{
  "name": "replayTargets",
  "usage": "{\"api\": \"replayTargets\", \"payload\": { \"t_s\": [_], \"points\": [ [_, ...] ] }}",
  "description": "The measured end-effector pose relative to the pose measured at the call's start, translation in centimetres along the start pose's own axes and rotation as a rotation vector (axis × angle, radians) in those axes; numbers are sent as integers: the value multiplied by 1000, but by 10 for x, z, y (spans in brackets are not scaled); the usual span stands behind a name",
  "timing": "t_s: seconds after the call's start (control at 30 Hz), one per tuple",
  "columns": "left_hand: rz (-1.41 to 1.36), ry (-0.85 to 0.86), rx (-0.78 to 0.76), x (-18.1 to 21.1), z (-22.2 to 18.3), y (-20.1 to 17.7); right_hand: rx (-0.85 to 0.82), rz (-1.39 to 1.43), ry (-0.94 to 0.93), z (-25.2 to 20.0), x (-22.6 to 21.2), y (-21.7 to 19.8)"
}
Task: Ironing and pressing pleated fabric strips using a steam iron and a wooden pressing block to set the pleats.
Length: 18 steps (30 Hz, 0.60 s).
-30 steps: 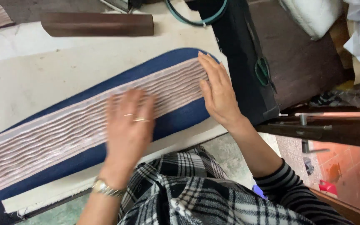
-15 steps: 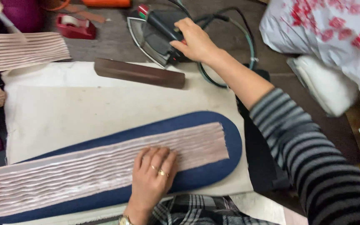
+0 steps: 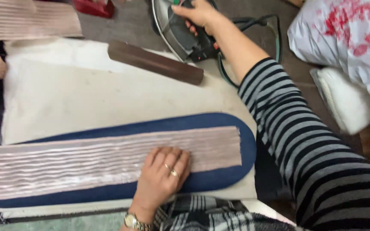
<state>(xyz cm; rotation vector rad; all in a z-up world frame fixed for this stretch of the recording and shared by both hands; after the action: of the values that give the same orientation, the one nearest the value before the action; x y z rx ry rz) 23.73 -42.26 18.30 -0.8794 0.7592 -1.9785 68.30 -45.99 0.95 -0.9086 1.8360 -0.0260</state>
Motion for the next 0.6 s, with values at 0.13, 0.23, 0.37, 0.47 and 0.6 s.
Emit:
{"api": "replayTargets", "payload": {
  "t_s": [0.13,0.23,0.37,0.47,0.6],
  "points": [
    [38,24,75,1,-6,8,30,-56,72,-66,59,-29],
    [48,45,110,1,-10,10,60,-155,51,-166,46,-60],
    [4,64,97,0,0,3,98,-299,23,-334,-5,-103],
    [-64,54,73,-4,15,0,119,-403,-3,-419,-23,-110],
    [-218,104,-199,-3,52,25,229,-418,28,-482,-5,-87]
  ]
}}
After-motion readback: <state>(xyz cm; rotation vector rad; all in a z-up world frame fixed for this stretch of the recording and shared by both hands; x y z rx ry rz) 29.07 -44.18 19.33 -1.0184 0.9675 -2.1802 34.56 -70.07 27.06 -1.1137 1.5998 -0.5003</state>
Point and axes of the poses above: each hand's wrist, its own z-axis towards the middle knuckle, its own y-axis out of the palm, x = y × z, the point moved 8 cm from there along z, towards the middle knuckle, and after that the axes turned 5 degrees about z, right-handed, at the moved point
